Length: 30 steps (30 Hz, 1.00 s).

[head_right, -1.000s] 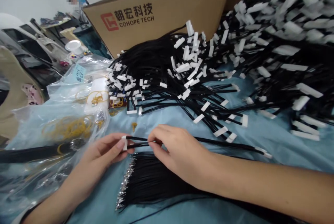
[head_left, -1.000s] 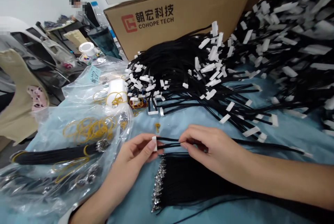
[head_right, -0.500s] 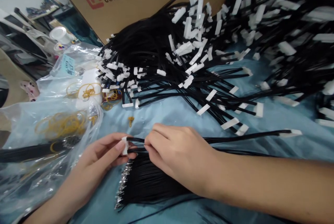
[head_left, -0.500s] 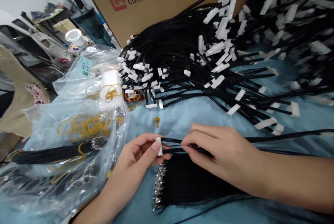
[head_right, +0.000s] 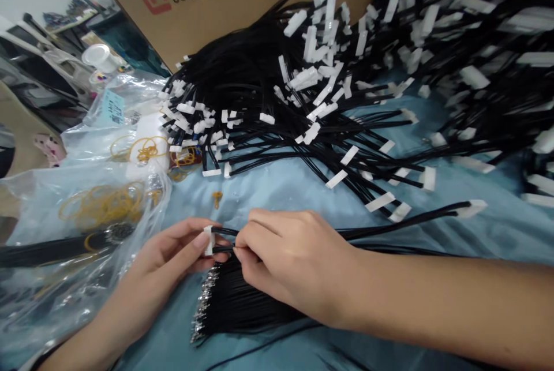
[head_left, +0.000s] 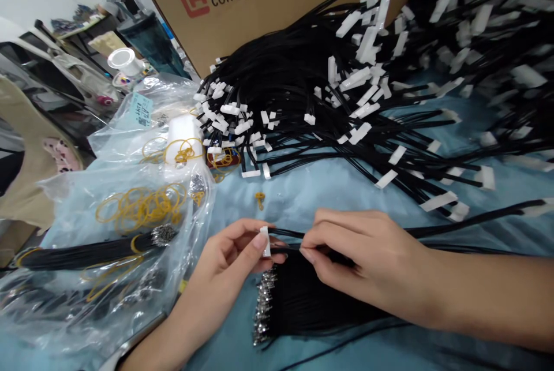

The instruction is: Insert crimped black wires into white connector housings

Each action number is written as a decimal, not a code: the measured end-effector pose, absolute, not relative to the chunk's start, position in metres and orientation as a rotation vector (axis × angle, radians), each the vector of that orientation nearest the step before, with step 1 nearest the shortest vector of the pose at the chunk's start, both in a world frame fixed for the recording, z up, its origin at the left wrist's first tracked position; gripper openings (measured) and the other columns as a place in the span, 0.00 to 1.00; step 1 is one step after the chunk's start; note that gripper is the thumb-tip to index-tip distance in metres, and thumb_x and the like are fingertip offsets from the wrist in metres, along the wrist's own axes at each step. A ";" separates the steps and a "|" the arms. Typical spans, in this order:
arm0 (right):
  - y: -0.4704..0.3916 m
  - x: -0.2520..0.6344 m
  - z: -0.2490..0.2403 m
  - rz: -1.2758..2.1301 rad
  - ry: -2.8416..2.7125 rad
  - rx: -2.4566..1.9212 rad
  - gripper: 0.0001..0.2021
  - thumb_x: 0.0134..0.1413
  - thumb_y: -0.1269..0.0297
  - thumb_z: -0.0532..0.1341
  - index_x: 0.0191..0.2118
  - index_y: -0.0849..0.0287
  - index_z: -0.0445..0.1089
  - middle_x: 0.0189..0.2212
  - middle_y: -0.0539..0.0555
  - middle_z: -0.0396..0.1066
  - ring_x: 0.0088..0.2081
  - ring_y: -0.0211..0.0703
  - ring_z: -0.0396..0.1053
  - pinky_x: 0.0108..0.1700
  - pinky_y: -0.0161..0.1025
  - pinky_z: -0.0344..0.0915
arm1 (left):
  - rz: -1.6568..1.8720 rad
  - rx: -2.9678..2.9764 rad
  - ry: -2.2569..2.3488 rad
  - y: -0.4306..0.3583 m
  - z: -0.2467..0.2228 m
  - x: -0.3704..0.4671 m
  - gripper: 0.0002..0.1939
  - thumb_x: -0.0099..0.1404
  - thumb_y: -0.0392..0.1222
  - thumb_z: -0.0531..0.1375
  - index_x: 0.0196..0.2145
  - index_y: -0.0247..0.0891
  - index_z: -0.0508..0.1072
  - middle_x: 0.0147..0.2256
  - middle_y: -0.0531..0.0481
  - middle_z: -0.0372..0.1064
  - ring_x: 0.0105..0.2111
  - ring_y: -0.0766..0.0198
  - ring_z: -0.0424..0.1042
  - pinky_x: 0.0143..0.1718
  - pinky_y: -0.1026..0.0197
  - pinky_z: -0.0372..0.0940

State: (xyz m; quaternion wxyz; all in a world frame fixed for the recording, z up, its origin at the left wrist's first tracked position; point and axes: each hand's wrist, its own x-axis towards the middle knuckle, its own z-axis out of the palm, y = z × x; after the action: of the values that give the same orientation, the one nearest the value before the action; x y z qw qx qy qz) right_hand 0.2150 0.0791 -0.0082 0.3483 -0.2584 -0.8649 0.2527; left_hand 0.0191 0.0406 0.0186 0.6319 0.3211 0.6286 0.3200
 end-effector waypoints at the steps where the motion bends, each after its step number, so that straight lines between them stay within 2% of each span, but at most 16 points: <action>1: 0.079 0.215 -0.008 0.661 -2.238 -0.655 0.08 0.57 0.75 0.54 0.30 0.66 0.69 0.23 0.48 0.62 0.23 0.30 0.57 0.25 0.29 0.57 | 0.736 0.730 1.432 0.041 0.018 0.019 0.06 0.61 0.43 0.63 0.35 0.39 0.75 0.32 0.51 0.80 0.31 0.70 0.78 0.34 0.75 0.72; 13: 0.078 0.216 -0.008 0.598 -2.312 -0.744 0.09 0.59 0.73 0.53 0.30 0.64 0.68 0.24 0.49 0.62 0.24 0.32 0.59 0.26 0.30 0.57 | 0.808 0.724 1.394 0.037 0.017 0.018 0.06 0.61 0.43 0.63 0.35 0.40 0.76 0.32 0.53 0.79 0.30 0.70 0.78 0.32 0.75 0.72; 30: 0.079 0.216 -0.006 0.524 -2.335 -0.608 0.10 0.57 0.76 0.52 0.27 0.63 0.68 0.21 0.48 0.60 0.21 0.31 0.53 0.23 0.30 0.54 | 0.804 0.722 1.387 0.037 0.018 0.021 0.05 0.61 0.42 0.64 0.35 0.39 0.75 0.31 0.53 0.80 0.30 0.70 0.78 0.32 0.75 0.72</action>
State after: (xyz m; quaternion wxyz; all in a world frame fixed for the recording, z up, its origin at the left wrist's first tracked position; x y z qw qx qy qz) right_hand 0.2161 0.0790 -0.0063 0.3299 -0.2325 -0.8927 0.2002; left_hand 0.0209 0.0370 0.0176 0.6378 0.3165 0.6076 0.3520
